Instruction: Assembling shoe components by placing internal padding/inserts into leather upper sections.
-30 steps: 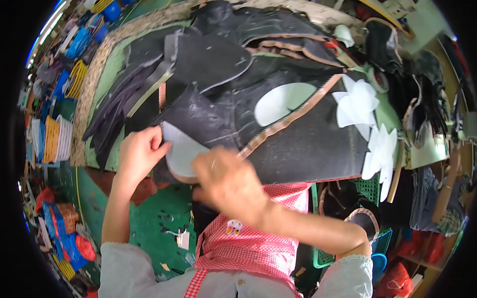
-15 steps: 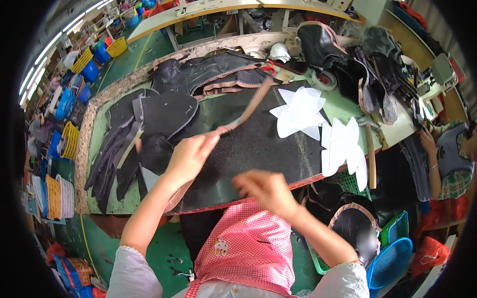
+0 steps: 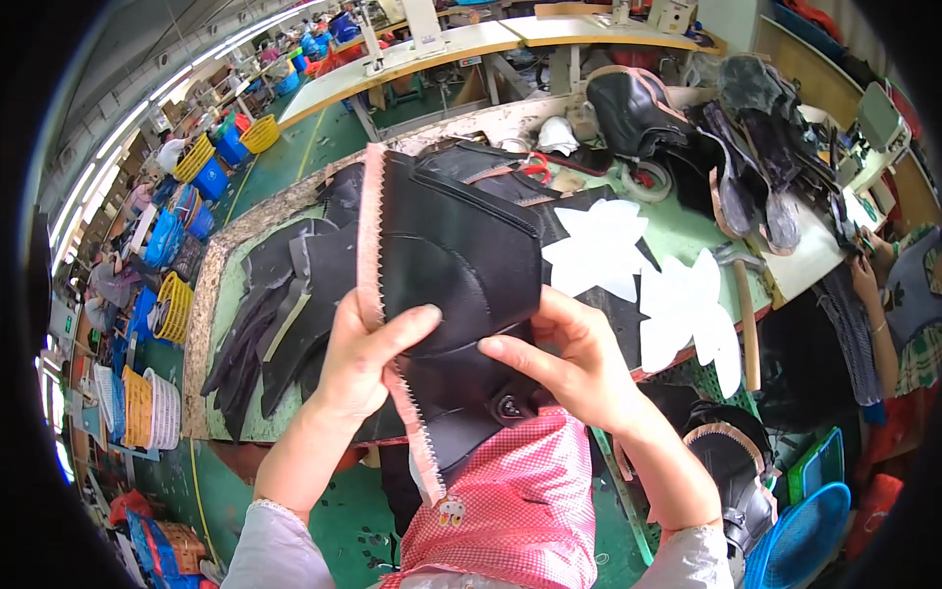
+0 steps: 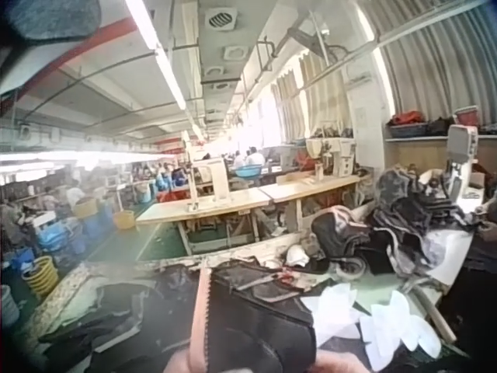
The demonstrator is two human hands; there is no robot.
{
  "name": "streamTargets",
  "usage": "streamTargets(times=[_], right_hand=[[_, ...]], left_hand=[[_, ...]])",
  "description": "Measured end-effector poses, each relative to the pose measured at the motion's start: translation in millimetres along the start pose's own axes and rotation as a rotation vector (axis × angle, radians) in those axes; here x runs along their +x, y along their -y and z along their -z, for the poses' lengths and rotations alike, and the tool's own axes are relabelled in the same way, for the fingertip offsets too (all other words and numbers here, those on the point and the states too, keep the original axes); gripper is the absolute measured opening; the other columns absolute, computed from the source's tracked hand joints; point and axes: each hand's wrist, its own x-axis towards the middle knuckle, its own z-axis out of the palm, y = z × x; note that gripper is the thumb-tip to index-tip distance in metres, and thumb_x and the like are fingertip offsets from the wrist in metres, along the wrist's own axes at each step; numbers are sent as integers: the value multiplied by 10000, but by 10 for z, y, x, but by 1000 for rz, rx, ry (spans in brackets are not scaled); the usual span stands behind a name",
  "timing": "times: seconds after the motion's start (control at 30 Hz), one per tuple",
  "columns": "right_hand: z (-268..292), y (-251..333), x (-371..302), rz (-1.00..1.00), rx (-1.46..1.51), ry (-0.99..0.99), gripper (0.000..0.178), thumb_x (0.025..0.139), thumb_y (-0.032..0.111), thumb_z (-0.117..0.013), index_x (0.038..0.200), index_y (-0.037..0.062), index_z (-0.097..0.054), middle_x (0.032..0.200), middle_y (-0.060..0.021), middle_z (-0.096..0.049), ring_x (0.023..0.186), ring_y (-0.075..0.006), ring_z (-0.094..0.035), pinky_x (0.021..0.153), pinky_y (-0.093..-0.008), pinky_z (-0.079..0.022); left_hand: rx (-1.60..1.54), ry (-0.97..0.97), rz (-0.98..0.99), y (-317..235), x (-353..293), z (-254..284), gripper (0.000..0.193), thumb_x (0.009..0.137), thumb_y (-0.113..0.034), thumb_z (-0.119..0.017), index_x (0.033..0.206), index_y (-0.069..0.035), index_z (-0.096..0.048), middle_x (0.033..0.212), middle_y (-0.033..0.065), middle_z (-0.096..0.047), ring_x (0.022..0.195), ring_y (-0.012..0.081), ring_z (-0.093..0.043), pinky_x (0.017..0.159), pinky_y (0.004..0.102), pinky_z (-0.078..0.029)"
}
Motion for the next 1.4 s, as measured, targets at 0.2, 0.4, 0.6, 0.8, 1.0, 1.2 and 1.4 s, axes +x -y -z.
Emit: streamTargets(times=[0.2,0.4,0.6,0.8,1.0,1.2,1.4], right_hand=[[-32,-127,-26,-74,91,12,355,919,26,-671,1257,-11,-572,1132,-67,-672,1016,-109,-618,928,-282,-499],[85,-14,-220,-125,-135,-203,322,928,32,-609,1247,-8,-581,1070,-42,-658,1000,-114,-592,894,-275,-467],[532,168,-422,-190,-272,-160,288,872,181,-686,1068,6,-569,740,70,-477,677,-31,-415,617,-199,-314],[321,148,-342,-286,-604,211,160,872,87,-701,923,2,-576,695,-57,-522,601,-154,-493,582,-286,-392],[-82,72,-58,-161,-638,623,148,915,71,-637,1032,-4,-585,855,-157,-611,753,-365,-614,684,-384,-484],[-187,-61,-171,-136,-831,302,196,862,76,-689,1025,17,-596,811,-134,-647,723,-304,-672,656,-357,-530],[-476,-253,-203,180,-849,-17,229,762,35,-787,972,20,-697,842,-98,-696,689,-212,-678,628,-282,-538]], left_hand=[[73,-133,-42,126,86,-19,233,915,-183,-710,1007,30,-688,930,46,-703,819,75,-637,721,234,-525],[23,57,128,414,197,732,427,1029,-412,-477,1056,-47,-696,954,16,-695,874,116,-633,805,273,-476],[1450,-184,-298,585,88,1809,552,847,-111,-641,1382,-123,-506,1428,147,-483,1343,291,-445,1141,457,-312],[1300,-223,-304,583,75,2034,553,815,103,-502,1324,-97,-582,1344,136,-593,1243,343,-564,1046,402,-450],[633,453,-45,678,-109,1067,404,1057,-332,-387,1321,-105,-593,1402,121,-552,1407,272,-390,1176,420,-278],[526,269,109,492,-411,710,168,927,-136,-685,959,17,-624,811,54,-668,745,64,-594,689,252,-489],[498,178,-11,491,-551,639,104,914,-44,-688,905,13,-602,693,-8,-581,633,19,-484,578,206,-377]])
